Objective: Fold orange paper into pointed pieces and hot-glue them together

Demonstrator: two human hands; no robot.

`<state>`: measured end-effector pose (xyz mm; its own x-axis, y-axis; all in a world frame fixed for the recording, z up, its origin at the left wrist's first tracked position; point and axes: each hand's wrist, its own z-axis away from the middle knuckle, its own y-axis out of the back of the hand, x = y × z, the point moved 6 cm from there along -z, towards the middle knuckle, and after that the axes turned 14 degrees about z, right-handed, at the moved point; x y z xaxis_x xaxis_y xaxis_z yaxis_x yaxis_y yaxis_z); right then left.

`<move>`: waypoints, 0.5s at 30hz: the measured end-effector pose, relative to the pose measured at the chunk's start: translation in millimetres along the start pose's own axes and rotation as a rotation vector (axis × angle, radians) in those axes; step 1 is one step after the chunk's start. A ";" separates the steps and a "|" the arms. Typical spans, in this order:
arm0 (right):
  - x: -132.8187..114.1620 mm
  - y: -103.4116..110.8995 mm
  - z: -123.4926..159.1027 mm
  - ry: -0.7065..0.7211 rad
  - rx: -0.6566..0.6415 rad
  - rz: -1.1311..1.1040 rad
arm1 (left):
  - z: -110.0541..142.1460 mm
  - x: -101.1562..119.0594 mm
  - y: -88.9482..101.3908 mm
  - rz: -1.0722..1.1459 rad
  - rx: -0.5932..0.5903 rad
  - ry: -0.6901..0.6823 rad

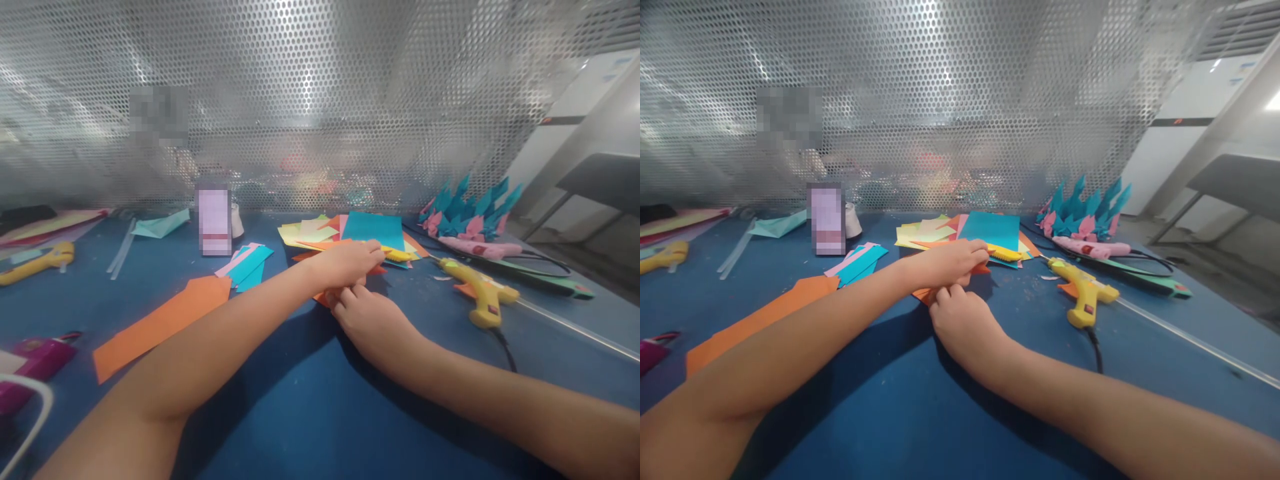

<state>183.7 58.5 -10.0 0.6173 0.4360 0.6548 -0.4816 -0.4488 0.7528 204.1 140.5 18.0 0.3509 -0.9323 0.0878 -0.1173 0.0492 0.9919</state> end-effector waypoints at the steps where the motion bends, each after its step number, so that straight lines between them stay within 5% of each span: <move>1: 2.9 -1.9 -0.8 -0.023 0.001 -0.010 | 1.5 -0.1 3.2 0.016 -0.002 0.018; 8: 28.1 -16.8 -3.9 -0.185 -0.071 -0.105 | 7.6 -5.9 21.9 0.140 0.007 0.069; 15: 40.6 -27.1 -7.6 -0.246 -0.095 -0.100 | 14.0 -7.7 18.7 0.289 -0.013 -0.019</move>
<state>217.1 94.2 -3.3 0.7915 0.2673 0.5496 -0.4594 -0.3328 0.8235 186.2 143.6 34.6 0.2868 -0.8856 0.3653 -0.1979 0.3183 0.9271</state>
